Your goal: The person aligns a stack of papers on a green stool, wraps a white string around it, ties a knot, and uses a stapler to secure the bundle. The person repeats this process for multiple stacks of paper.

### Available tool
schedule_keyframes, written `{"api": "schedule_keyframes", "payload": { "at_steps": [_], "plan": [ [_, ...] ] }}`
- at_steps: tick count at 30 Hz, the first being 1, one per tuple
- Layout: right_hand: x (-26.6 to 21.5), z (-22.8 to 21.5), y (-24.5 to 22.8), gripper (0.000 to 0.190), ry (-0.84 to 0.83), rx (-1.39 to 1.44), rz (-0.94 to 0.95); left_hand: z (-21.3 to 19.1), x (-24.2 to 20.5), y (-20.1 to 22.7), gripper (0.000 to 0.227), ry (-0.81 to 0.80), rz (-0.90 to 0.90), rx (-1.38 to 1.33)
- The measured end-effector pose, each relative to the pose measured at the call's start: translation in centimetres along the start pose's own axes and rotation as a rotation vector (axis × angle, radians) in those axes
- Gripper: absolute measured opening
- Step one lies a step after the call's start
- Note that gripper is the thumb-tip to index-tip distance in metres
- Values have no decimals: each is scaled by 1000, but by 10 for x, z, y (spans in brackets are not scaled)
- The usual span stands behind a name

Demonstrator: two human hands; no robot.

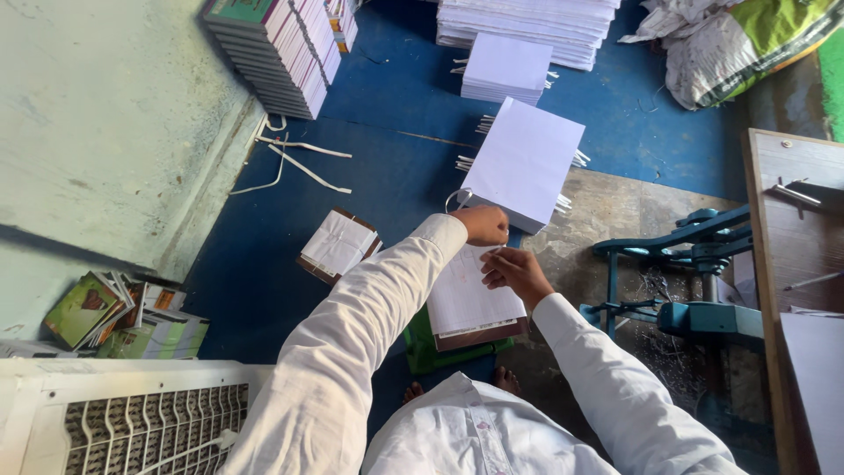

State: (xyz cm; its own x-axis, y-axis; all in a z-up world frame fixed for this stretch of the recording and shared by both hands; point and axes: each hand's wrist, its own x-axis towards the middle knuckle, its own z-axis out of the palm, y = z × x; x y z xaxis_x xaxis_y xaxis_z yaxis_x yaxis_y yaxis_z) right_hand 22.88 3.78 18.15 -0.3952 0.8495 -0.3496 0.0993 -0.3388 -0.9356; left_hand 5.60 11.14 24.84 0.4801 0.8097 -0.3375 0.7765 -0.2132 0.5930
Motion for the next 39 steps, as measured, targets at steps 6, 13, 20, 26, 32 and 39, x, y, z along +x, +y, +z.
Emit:
{"api": "schedule_keyframes", "payload": {
  "at_steps": [6,13,20,26,32,39],
  "plan": [
    [-12,-11,13,28,101,68,10,4,17,8,31,49,-49,-53],
    [-2,-32,40,28,193,129,84,2,11,63,44,136,8,-5],
    [17,-39,68,23,195,95,112,-28,-4,85,37,144,141,110],
    [23,-35,59,22,281,32,124,-41,-29,61,36,160,202,207],
    [21,-23,31,20,333,-22,140,-36,-51,39,29,195,239,279],
    [12,-9,22,25,324,-13,166,-46,-37,75,38,165,199,110]
  ]
}}
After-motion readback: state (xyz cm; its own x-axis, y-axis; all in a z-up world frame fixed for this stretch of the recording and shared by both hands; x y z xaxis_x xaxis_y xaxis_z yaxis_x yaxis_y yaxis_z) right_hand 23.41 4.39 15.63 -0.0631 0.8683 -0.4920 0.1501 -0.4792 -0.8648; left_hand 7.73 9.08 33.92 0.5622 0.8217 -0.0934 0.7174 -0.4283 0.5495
